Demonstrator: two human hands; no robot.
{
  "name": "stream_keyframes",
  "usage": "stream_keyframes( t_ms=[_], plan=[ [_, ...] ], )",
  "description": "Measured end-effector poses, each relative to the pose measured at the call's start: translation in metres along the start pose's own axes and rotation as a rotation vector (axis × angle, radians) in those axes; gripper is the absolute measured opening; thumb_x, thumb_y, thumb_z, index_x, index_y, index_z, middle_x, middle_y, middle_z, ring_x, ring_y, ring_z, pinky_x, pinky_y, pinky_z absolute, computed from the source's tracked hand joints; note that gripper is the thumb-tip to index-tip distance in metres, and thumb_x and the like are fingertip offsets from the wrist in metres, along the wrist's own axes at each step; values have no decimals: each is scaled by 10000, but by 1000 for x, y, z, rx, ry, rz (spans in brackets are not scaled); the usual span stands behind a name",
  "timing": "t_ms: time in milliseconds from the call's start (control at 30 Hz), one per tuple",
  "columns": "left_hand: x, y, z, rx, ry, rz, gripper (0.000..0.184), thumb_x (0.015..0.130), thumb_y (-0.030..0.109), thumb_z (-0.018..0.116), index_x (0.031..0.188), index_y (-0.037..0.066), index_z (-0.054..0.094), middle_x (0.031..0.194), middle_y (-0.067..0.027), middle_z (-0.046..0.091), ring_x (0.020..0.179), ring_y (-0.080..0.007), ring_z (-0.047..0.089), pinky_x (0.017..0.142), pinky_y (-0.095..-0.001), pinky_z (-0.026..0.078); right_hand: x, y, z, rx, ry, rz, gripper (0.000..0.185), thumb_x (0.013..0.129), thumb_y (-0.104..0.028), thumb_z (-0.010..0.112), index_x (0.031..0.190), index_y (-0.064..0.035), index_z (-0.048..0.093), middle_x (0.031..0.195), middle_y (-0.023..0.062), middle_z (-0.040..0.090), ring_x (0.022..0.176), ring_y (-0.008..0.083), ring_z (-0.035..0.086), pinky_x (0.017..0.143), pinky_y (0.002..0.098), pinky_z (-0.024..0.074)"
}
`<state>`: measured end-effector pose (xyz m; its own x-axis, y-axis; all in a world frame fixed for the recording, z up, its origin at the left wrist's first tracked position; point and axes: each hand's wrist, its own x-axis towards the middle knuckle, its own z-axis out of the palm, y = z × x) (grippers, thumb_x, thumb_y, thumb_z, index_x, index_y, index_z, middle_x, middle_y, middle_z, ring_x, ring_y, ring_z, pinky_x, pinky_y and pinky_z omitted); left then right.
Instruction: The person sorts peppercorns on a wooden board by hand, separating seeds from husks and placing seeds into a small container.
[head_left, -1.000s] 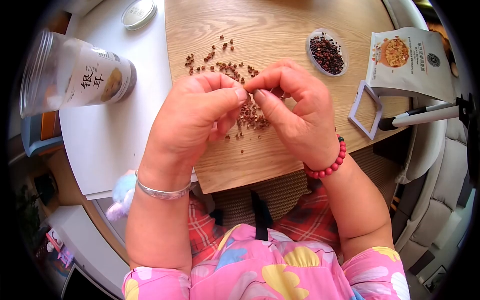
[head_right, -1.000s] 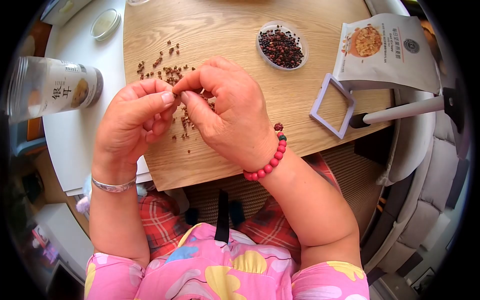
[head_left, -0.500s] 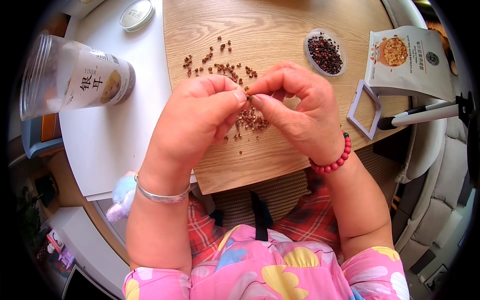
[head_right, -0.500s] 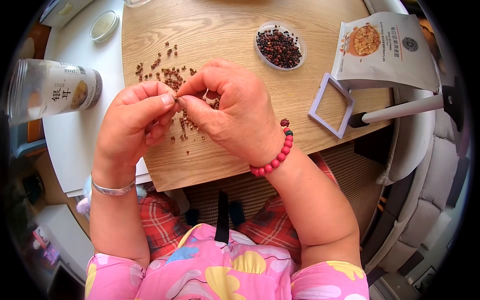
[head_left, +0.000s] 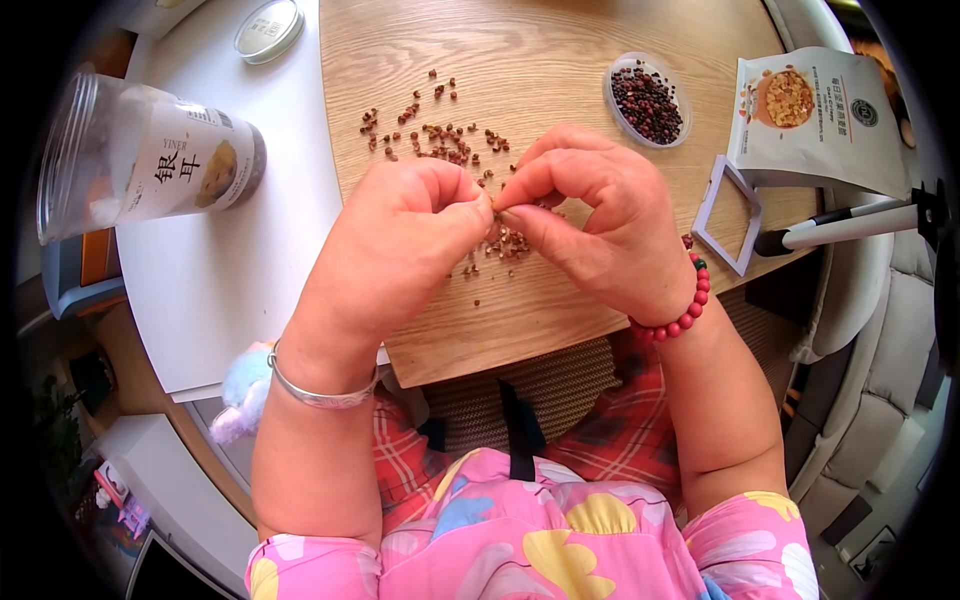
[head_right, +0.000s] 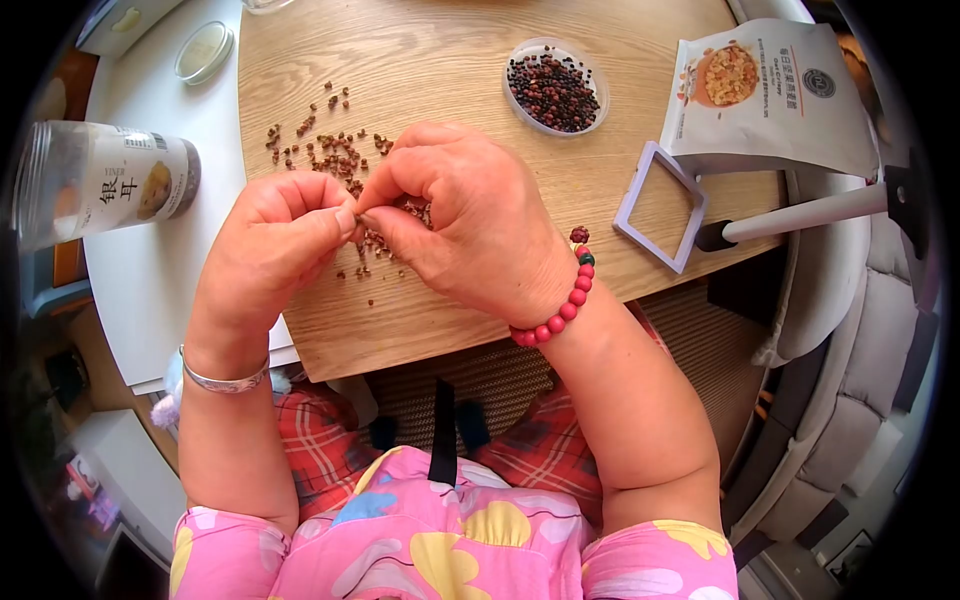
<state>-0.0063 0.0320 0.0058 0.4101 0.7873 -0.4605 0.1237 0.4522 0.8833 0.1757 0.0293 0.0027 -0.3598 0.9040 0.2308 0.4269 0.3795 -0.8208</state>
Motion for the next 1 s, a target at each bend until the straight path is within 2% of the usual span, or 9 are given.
stream_keyframes(
  t_ms=[233,667,767,933,1000],
  plan=[
    [3,-4,0,-151,-53,-49,114,825,152,621,779,58,576,628,60,514,484,5,381,419,-158,265,-1,-1,-1,8,-22,2,60,674,-7,650,716,-35,617,698,99,580,693,267,578,638,341,470],
    [2,-5,-1,-252,-106,-100,122,818,148,622,794,34,586,638,29,529,487,-15,404,403,-157,280,-3,0,-2,-1,-38,-36,56,679,9,625,717,-25,600,683,108,553,675,274,563,609,350,460],
    [2,-6,-3,-304,-131,-97,116,819,140,616,795,31,584,644,23,536,487,-17,405,400,-161,283,-4,-1,-2,88,-39,46,60,686,5,627,739,-15,607,693,111,548,671,258,564,593,335,454],
    [1,-2,2,-362,-38,-87,106,824,134,610,798,35,582,620,18,537,454,-23,400,394,-158,289,-6,-6,-3,251,2,248,72,731,-41,669,769,-2,623,720,83,571,621,156,570,549,263,457],
    [2,-4,2,-353,-18,-69,102,825,132,608,796,38,582,613,20,536,446,-25,400,392,-157,290,-6,-5,-4,219,-3,238,85,734,-53,682,767,1,625,725,77,576,617,139,568,544,251,458]
  ],
)
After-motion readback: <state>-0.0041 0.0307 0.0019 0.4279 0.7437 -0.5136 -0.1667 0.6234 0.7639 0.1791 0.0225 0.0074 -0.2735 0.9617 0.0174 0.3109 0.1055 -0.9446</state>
